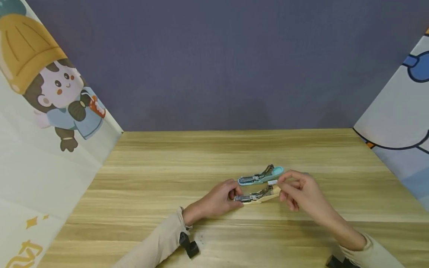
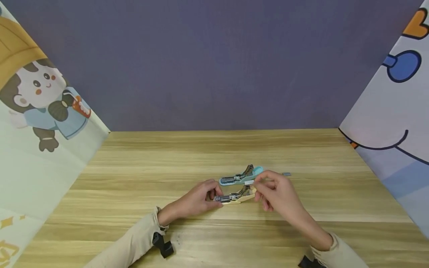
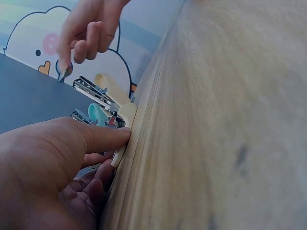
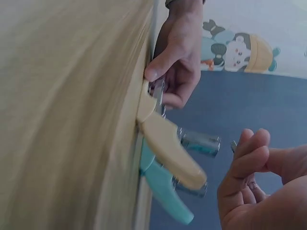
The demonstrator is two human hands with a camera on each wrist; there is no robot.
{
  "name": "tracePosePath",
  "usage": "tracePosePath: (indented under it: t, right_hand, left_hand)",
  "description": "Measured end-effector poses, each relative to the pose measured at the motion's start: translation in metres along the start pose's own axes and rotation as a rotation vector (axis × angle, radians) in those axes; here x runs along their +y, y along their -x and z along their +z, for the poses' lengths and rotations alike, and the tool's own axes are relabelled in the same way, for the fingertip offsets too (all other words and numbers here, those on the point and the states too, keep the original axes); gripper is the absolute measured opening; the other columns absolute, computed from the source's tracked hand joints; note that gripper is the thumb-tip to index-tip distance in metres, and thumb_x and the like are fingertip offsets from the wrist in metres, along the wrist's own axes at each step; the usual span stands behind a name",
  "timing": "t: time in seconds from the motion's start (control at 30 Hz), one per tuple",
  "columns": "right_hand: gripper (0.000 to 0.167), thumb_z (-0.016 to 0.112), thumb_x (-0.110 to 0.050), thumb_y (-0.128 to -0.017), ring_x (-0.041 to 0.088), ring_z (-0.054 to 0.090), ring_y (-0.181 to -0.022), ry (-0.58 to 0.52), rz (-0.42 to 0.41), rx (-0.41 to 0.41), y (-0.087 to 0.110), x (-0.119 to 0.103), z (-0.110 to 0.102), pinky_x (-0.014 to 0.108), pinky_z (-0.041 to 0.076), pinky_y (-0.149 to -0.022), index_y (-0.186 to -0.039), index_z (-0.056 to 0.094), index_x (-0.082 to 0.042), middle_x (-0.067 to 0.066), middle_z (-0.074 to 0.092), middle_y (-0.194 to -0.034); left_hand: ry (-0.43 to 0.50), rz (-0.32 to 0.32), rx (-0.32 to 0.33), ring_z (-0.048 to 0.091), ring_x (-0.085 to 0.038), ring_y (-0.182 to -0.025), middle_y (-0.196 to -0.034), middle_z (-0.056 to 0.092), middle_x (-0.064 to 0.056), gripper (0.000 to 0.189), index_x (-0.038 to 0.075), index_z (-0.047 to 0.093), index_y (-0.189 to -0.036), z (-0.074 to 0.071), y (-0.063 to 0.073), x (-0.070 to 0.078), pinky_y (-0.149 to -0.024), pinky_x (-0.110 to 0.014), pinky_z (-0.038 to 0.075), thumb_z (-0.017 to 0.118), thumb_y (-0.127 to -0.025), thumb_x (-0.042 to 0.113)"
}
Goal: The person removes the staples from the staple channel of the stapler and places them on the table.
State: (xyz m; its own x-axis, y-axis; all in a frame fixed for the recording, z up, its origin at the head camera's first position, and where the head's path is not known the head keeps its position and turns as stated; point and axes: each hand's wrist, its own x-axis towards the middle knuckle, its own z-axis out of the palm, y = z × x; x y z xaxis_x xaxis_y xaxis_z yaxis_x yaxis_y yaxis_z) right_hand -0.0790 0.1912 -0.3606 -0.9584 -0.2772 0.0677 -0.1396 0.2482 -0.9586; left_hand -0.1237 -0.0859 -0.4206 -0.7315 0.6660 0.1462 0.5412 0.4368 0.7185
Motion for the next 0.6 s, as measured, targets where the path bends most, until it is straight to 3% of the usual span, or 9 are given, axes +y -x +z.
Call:
tracePosePath:
  t: [0.17, 0.33, 0.6]
  right_hand:
    - [0.03, 0.056, -0.02, -0.103, 0.023, 0.06, -0.051, -0.02, 0.049, 0.01, 0.006, 0.011, -0.016, 0.037, 0.051, -0.045, -0.113, 0.055, 0.008, 0.022, 0.068, -0.076]
    - [0.03, 0.057, -0.02, -0.103, 0.025, 0.064, -0.056, -0.027, 0.113, 0.077, 0.011, 0.025, -0.036, 0.039, 0.055, -0.049, -0.114, 0.056, 0.008, 0.018, 0.07, -0.079]
    - [0.028, 0.059, -0.017, -0.101, 0.022, 0.064, -0.057, -0.102, 0.119, 0.131, 0.013, 0.045, -0.055, 0.035, 0.054, -0.049, -0.112, 0.058, 0.009, 0.013, 0.071, -0.079]
  left_hand:
    - [-0.004, -0.002, 0.009, 0.051, -0.009, -0.076, -0.088, 0.057, 0.001, 0.02, 0.011, 0.064, -0.096, -0.001, -0.002, -0.002, -0.068, -0.017, 0.045, 0.081, -0.084, 0.013]
    - [-0.003, 0.003, 0.022, 0.051, -0.008, -0.076, -0.088, 0.057, 0.0, 0.02, 0.011, 0.064, -0.095, -0.002, -0.005, -0.003, -0.068, -0.017, 0.046, 0.081, -0.084, 0.013]
    - [0.002, -0.001, 0.021, 0.052, -0.01, -0.076, -0.088, 0.058, -0.001, 0.02, 0.011, 0.064, -0.096, -0.002, -0.007, -0.002, -0.068, -0.017, 0.046, 0.081, -0.084, 0.012]
